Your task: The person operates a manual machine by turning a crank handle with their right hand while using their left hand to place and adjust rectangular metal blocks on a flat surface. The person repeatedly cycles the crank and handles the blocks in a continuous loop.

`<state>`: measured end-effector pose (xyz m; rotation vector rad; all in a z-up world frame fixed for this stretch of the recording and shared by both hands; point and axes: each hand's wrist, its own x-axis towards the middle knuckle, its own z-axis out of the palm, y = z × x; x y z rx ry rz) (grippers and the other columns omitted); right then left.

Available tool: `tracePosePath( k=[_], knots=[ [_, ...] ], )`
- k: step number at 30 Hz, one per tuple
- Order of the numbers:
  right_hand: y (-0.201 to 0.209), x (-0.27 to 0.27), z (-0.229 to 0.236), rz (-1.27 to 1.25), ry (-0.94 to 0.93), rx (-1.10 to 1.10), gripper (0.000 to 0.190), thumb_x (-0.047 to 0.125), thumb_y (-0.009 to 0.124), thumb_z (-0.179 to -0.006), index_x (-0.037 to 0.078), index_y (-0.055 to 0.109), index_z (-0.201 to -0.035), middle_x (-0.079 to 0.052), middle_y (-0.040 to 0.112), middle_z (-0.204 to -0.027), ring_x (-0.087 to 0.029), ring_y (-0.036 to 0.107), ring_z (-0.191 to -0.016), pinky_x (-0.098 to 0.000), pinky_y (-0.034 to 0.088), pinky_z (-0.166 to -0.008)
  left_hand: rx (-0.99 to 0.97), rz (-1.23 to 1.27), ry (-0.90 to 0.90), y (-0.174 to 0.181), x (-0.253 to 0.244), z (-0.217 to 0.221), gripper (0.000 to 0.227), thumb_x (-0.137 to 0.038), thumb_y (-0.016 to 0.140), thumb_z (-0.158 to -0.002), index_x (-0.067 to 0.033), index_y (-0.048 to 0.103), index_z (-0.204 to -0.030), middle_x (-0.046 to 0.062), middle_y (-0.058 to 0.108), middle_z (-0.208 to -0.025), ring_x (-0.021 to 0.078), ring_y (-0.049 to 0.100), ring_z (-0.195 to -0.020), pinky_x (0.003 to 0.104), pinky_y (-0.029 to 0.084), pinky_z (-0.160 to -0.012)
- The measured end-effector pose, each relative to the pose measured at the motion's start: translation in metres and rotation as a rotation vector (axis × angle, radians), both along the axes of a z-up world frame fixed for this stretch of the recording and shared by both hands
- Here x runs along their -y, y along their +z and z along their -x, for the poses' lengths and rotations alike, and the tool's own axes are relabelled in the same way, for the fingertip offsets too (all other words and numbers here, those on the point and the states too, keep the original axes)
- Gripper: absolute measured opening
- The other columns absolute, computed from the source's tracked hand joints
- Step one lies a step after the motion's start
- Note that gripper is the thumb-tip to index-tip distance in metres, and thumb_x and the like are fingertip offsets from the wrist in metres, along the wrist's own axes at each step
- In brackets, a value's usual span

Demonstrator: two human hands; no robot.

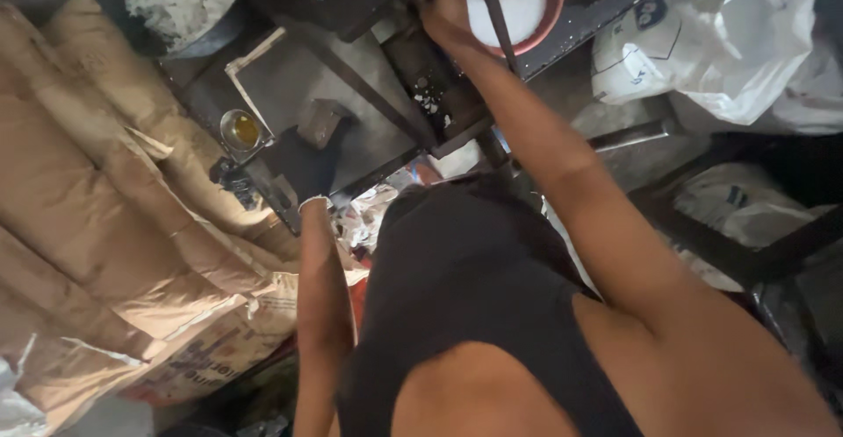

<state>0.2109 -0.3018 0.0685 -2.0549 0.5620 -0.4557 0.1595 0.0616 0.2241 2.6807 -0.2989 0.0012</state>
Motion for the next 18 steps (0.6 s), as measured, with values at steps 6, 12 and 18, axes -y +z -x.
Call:
tracePosePath(
  k=[6,12,18],
  knots=[
    [0.072,0.002,0.042,-0.878,0.138,0.023,0.043,0.004,0.076,-0.093,0.001,0.053,-0.129,-0.01,0.076,-0.1,-0.014,0.055,-0.061,-0.0286,0.041,-0.049,0.089,0.075,-0.016,-0.026,-0.008,0.001,0.074,-0.051,0.092,-0.078,0.0059,0.063,-0.115,0.026,0.067,-0.108,0.0421,0.066,-0.102,0.048,0.052,-0.089],
    [0.079,0.024,0.076,-1.117,-0.331,0.04,0.042,0.038,0.052,-0.099,0.008,0.061,-0.127,-0.008,0.073,-0.091,-0.013,0.059,-0.052,-0.0266,0.041,-0.041,0.07,0.152,0.005,-0.008,-0.004,0.01,0.068,-0.043,0.093,-0.071,0.0022,0.064,-0.114,0.024,0.067,-0.109,0.0437,0.065,-0.104,0.05,0.052,-0.089],
    [0.002,0.074,0.064,-0.225,-0.704,-0.026,0.047,0.044,0.053,-0.107,0.003,0.073,-0.117,-0.006,0.077,-0.097,-0.01,0.068,-0.083,-0.0324,0.051,-0.083,0.194,0.187,0.033,-0.007,0.006,0.017,0.071,-0.043,0.095,-0.079,0.0024,0.061,-0.122,0.023,0.065,-0.115,0.0422,0.064,-0.108,0.048,0.05,-0.094]
  ],
)
